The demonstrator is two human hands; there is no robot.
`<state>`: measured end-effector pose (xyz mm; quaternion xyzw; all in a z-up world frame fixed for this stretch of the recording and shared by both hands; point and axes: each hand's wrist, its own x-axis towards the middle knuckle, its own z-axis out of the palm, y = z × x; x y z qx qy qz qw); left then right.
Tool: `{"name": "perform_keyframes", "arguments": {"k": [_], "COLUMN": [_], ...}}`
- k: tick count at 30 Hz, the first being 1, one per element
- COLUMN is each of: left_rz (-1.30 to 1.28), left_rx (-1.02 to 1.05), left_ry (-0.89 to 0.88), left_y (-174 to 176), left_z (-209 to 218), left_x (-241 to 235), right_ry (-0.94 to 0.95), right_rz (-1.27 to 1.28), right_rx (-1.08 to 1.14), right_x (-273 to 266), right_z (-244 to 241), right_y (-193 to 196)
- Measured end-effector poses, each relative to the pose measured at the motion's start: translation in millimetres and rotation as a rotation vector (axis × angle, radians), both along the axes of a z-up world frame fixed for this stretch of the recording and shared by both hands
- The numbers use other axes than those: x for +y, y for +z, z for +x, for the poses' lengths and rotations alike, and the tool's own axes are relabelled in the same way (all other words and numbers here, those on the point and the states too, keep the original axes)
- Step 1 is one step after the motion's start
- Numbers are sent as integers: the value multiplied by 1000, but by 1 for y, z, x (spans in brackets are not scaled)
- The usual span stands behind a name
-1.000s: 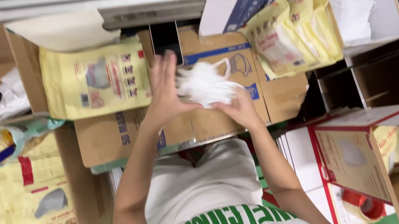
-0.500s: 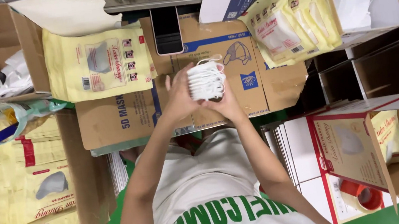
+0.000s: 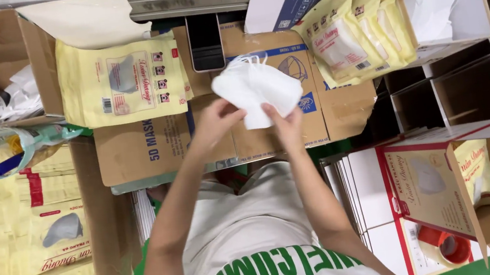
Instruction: The person packs stacks of face masks into plastic bags by hand, places the bags into cardboard boxes, and seals a box using a tape dispenser.
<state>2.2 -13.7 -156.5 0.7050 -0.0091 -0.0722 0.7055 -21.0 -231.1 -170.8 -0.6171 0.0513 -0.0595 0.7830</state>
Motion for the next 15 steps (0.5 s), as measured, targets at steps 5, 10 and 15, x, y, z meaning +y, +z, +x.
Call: {"name": "perform_keyframes", "arguments": {"k": [5,10,15], "left_rz": [819,1086,1261], "left_rx": [-375,-460,-429], "left_ry": [351,510,572], "left_y": [-34,-33,-56], "left_z": [30,49,69], "left_x": [75,84,87], "right_ry": [-19,-52,-47], "right_rz": [-994,215,318], "right_rx": [-142,-3,82], "right_x": [-22,-15,-17], "right_z": [-1,4,-5], "right_y": [14,3,11]}}
